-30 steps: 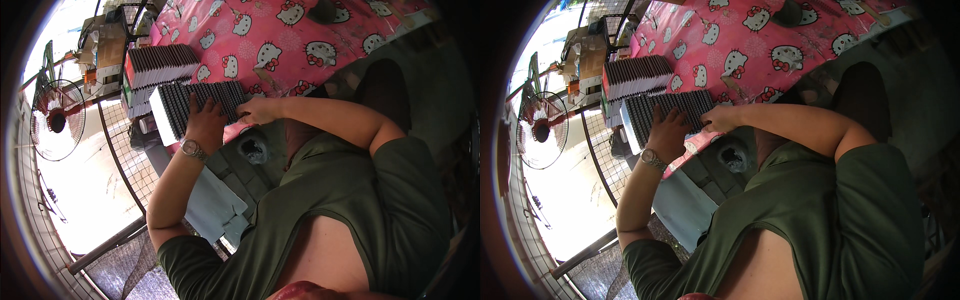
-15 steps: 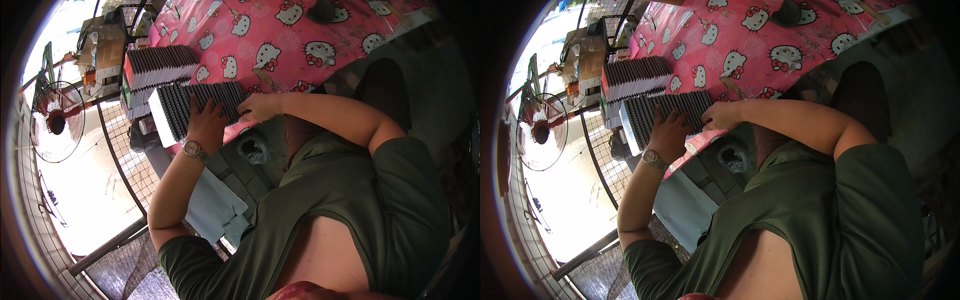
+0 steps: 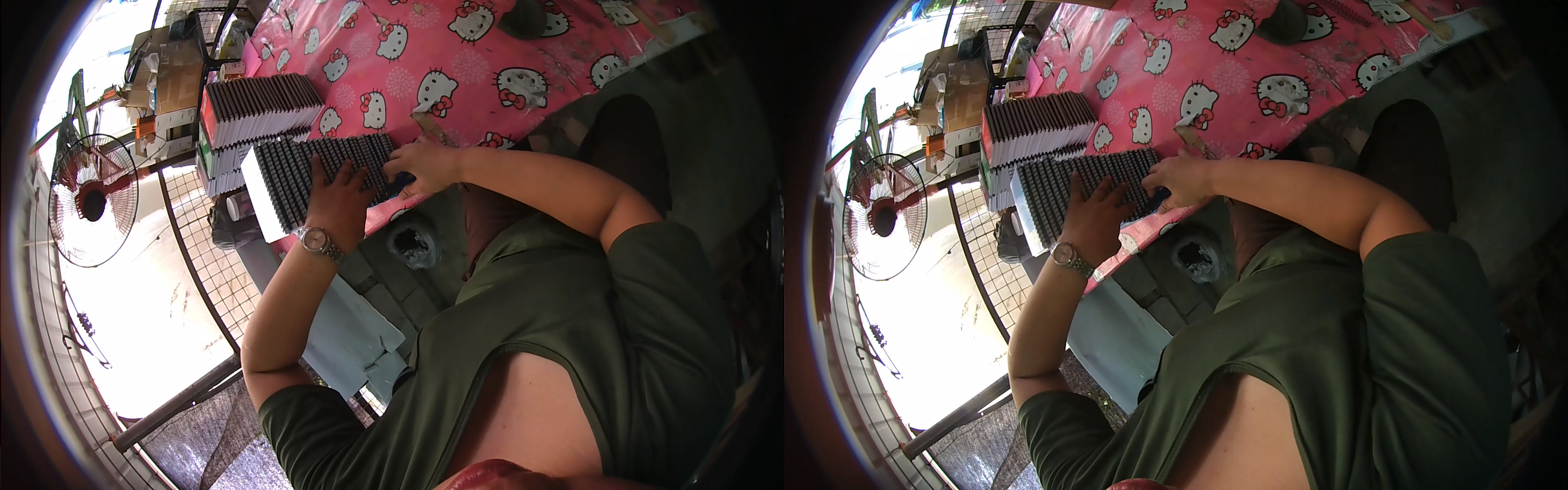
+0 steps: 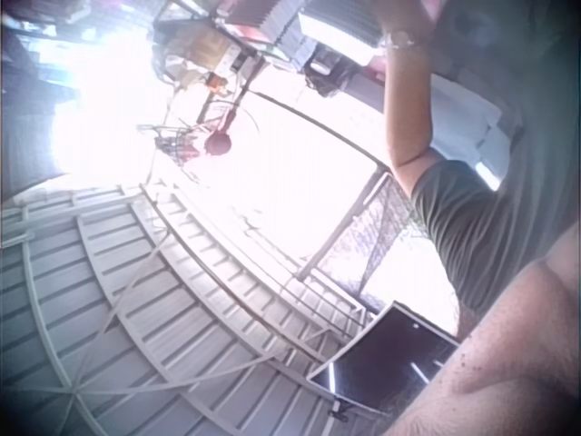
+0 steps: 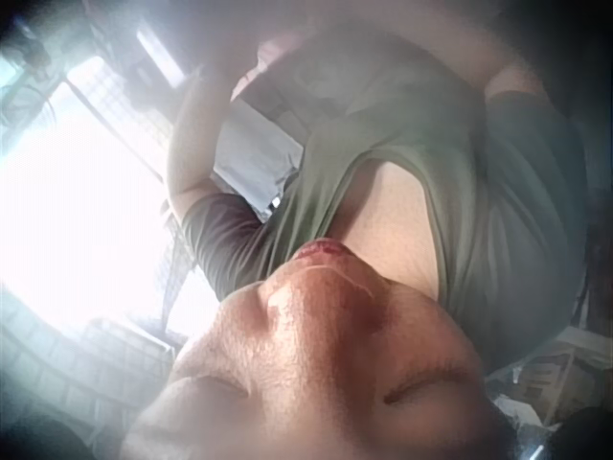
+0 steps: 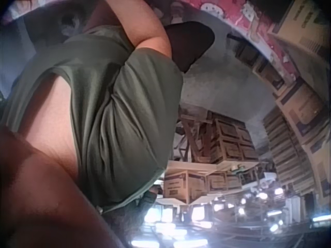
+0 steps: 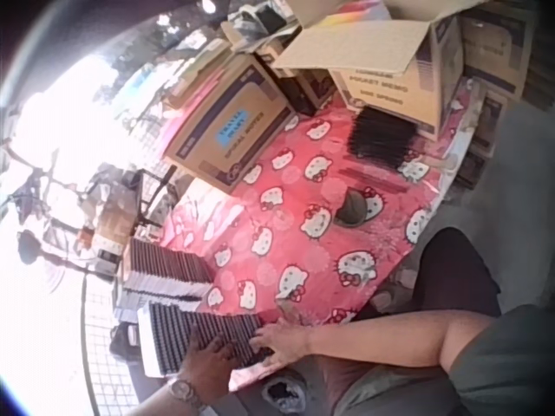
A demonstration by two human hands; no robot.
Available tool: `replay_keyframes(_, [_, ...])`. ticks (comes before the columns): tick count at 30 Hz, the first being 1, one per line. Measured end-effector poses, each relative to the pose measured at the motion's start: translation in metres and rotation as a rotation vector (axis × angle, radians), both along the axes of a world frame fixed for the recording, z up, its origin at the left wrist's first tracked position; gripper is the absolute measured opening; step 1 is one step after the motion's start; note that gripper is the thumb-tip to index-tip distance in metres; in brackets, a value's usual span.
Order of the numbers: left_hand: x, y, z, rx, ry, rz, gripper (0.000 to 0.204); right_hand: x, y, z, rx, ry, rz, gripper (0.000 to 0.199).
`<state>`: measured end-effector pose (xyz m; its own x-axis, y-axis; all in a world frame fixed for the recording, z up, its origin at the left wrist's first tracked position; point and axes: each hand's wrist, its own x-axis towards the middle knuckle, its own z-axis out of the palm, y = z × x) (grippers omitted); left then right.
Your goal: The person threads wire coils into the punched holes of several small notebooks and then stacks the finished notebooks on a table.
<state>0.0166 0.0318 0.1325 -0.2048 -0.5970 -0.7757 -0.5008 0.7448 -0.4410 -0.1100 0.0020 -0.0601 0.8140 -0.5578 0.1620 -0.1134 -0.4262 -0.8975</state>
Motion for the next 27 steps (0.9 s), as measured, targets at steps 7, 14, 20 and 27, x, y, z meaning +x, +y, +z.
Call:
replay_keyframes(7, [0.001, -0.002, -0.001, -0.01, 0.053, -0.007, 0.032, -0.007, 0.0, -0.003, -0.017, -0.036, -0.038, 0.044])
replay_keyframes(14, [0.0, -0.003, -0.003, -0.01, 0.057, 0.026, 0.04, 0.0, 0.008, -0.004, -0.121, -0.033, -0.053, 0.044])
replay_keyframes(20, [-0.005, -0.004, -0.008, -0.008, 0.004, 0.04, 0.046, 0.004, -0.001, 0.001, 0.38, 0.064, 0.19, 0.039])
replay_keyframes(27, [0.013, 0.001, -0.021, -0.041, 0.076, -0.068, 0.05, -0.002, 0.006, -0.013, -0.052, -0.018, -0.02, 0.046])
